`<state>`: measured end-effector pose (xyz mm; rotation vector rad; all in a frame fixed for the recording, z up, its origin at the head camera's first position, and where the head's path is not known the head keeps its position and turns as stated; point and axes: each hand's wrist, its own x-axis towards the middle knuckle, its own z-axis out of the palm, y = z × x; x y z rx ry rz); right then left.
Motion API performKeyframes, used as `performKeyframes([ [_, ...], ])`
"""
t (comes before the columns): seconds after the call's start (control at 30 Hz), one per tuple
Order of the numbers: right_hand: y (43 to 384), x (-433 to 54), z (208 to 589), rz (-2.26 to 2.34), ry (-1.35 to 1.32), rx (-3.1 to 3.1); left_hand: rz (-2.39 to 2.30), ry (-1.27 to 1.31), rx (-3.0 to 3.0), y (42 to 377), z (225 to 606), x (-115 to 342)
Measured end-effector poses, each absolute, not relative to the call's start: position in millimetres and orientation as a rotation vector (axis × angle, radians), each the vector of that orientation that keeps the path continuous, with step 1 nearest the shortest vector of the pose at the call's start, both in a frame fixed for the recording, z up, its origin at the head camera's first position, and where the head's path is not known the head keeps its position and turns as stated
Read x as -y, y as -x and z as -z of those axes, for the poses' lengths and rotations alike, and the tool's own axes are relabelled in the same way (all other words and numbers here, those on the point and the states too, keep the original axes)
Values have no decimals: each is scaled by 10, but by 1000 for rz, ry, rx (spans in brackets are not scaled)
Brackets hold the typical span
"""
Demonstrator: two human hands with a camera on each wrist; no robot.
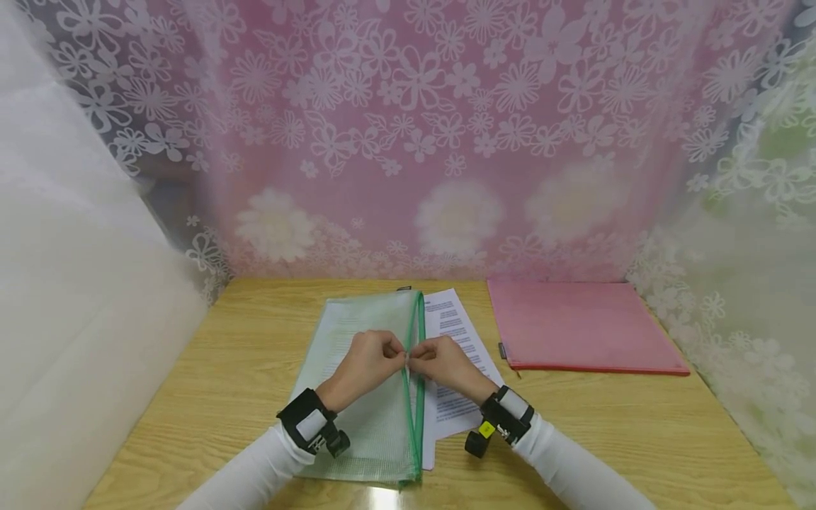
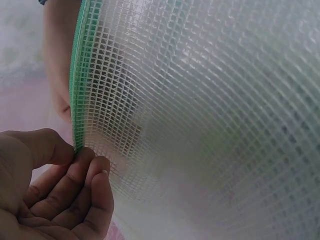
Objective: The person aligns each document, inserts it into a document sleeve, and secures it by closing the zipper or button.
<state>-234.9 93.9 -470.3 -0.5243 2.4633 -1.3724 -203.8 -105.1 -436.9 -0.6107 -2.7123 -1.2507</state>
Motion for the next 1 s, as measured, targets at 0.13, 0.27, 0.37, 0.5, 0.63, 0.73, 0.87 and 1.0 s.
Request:
performKeyframes([
  [0.13,2301,-1007,4692,1274,649,-2564,1235,590,2707,2045,4359,1061],
  [0.27,2208,-1073,4666,1208,723,-2606,1225,574,2708,2040,4346,1067],
  [0.37,2134,-1127,4646,1099,820,-2640,1213,569,2710,2041,4344,1072],
  [0.5,2030,-1203,4611,837,988,-2745,1192,560,2700,2061,4342,1085],
  [0.63,1886,-1288,4565,647,1102,-2837,1172,549,2679,2082,4341,1102],
  [0.73,1779,-1341,4553,565,1150,-2882,1169,545,2671,2097,4332,1114],
  [0.87,1655,-1377,4589,464,1201,-2922,1169,531,2690,2130,4314,1139],
  [1.0,1553,-1389,4614,457,1238,-2936,1167,524,2682,2187,4269,1161],
])
